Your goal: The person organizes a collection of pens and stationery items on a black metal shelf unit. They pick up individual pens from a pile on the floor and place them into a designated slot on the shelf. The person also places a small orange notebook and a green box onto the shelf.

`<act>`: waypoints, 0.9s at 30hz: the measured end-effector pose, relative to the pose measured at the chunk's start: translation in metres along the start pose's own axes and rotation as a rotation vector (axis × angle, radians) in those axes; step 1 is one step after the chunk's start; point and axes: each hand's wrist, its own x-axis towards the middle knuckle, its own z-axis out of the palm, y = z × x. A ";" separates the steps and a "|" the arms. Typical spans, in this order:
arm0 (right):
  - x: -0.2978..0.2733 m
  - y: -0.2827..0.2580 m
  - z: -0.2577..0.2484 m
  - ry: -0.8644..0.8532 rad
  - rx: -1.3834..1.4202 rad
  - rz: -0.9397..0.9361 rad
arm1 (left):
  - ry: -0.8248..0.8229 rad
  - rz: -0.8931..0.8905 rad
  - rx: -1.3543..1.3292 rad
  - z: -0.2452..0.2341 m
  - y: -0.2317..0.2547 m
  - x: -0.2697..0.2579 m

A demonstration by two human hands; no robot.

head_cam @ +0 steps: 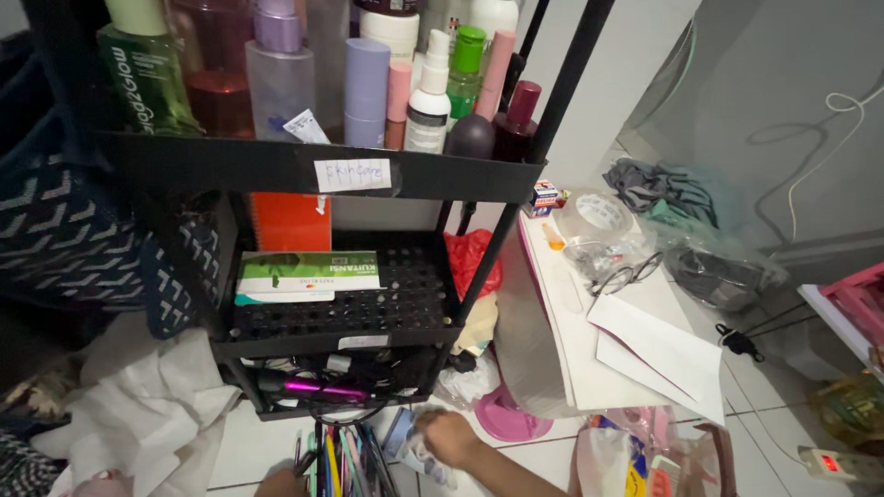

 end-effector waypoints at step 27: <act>0.029 -0.037 -0.016 0.037 0.440 0.274 | -0.103 -0.159 -0.859 0.002 0.002 0.001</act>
